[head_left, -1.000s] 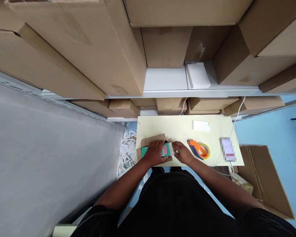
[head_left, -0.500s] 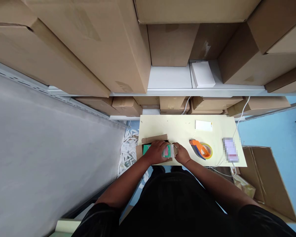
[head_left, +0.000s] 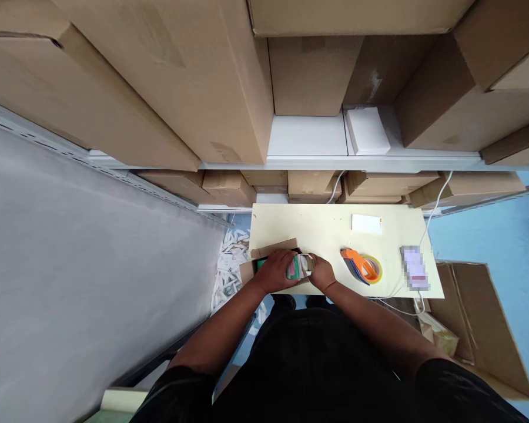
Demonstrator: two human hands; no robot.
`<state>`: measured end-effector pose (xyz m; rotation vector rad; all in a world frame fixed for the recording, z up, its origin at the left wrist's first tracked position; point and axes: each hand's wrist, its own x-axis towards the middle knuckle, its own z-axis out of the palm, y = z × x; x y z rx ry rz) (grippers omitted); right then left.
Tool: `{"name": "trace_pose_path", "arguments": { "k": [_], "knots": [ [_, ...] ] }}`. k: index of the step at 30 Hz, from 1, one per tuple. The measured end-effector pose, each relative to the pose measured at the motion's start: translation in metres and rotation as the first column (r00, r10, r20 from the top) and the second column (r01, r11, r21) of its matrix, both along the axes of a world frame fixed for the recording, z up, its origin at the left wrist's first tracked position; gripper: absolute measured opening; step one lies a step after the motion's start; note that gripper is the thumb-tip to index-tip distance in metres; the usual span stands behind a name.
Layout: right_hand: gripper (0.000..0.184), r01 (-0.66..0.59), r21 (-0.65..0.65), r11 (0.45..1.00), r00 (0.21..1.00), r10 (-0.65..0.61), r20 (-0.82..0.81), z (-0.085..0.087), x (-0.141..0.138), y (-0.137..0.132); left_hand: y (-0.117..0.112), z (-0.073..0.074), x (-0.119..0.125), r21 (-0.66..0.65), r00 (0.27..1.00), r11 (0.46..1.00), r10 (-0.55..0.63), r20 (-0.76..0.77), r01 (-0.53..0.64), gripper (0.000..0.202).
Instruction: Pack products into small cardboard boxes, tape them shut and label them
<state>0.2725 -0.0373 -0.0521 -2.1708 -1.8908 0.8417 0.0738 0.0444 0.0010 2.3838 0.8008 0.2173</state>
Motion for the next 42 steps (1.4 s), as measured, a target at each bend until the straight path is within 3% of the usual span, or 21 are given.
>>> {"name": "trace_pose_path", "arguments": {
  "k": [6, 13, 17, 19, 26, 34, 42],
  "knots": [
    [0.03, 0.056, -0.071, 0.996, 0.99, -0.047, 0.135, 0.001, 0.0, -0.002, 0.012, 0.017, -0.001, 0.063, 0.994, 0.996, 0.067, -0.084, -0.062, 0.062],
    [0.036, -0.039, 0.016, 0.999, 0.994, 0.037, 0.103, -0.014, 0.003, -0.005, 0.018, 0.046, 0.023, 0.087, 0.979, 0.984, -0.144, -0.145, 0.157, 0.068],
    [0.041, -0.002, 0.022, 1.0, 0.996, 0.0, 0.091, -0.012, 0.009, -0.005, 0.026, 0.059, 0.025, 0.067, 0.99, 0.996, -0.046, -0.135, 0.055, 0.075],
    [0.04, 0.023, 0.017, 1.0, 0.995, -0.025, 0.1, -0.007, 0.012, -0.006, 0.028, 0.058, 0.023, 0.057, 0.99, 0.998, -0.027, -0.136, 0.035, 0.076],
    [0.025, 0.068, 0.041, 0.997, 0.987, -0.073, 0.142, 0.008, 0.023, -0.008, 0.026, 0.036, 0.032, 0.106, 0.97, 0.978, -0.161, -0.182, 0.182, 0.071],
    [0.025, 0.102, -0.002, 0.995, 0.984, -0.1, 0.147, 0.009, 0.03, -0.013, 0.026, 0.029, 0.047, 0.136, 0.96, 0.976, -0.134, -0.246, 0.171, 0.069],
    [0.017, 0.105, -0.033, 0.994, 0.986, -0.1, 0.136, 0.006, 0.032, -0.015, 0.011, 0.018, 0.057, 0.169, 0.937, 0.971, -0.107, -0.332, 0.171, 0.066]
  ]
}}
